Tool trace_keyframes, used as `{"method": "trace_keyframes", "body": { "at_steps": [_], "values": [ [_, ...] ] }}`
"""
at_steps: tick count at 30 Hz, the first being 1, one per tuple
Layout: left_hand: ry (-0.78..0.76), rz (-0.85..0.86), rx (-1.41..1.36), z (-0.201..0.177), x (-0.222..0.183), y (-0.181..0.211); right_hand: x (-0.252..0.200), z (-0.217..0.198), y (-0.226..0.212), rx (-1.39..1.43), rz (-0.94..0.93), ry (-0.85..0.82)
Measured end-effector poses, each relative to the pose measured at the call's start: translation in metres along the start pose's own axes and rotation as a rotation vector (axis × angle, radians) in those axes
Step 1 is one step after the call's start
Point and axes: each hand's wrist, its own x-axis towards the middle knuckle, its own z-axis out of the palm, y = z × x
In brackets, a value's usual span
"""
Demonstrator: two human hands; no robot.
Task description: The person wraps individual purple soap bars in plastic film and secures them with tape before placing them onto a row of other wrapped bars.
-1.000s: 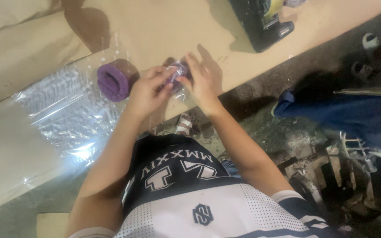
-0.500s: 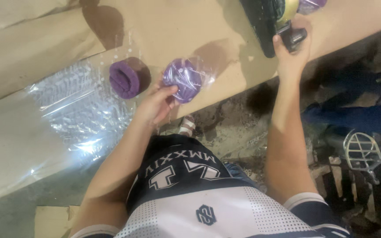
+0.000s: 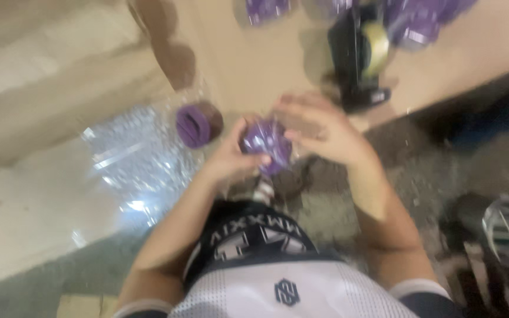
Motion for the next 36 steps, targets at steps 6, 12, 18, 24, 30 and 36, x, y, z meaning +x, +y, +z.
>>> {"method": "trace_keyframes", "body": {
  "at_steps": [6, 12, 18, 24, 30, 36],
  "values": [
    [-0.074, -0.14, -0.228, 0.004, -0.012, 0.016, 0.018, 0.024, 0.014, 0.367, -0.035, 0.118],
    [0.034, 0.115, 0.086, -0.013, -0.009, -0.007, 0.01, 0.047, 0.053, 0.621, 0.303, 0.51],
    [0.027, 0.2, 0.131, -0.013, -0.003, -0.004, -0.019, 0.041, 0.034, 0.154, 0.045, 0.139],
    [0.105, 0.069, 0.134, -0.013, 0.005, -0.019, -0.031, 0.038, 0.065, 0.772, 0.132, 0.456],
    [0.054, 0.208, -0.045, -0.01, 0.018, -0.039, -0.047, 0.082, 0.071, 0.587, 0.473, 0.161],
    [0.082, 0.443, 0.479, -0.021, 0.031, -0.04, -0.049, 0.084, 0.088, 0.11, 0.159, 0.16]
  ]
}}
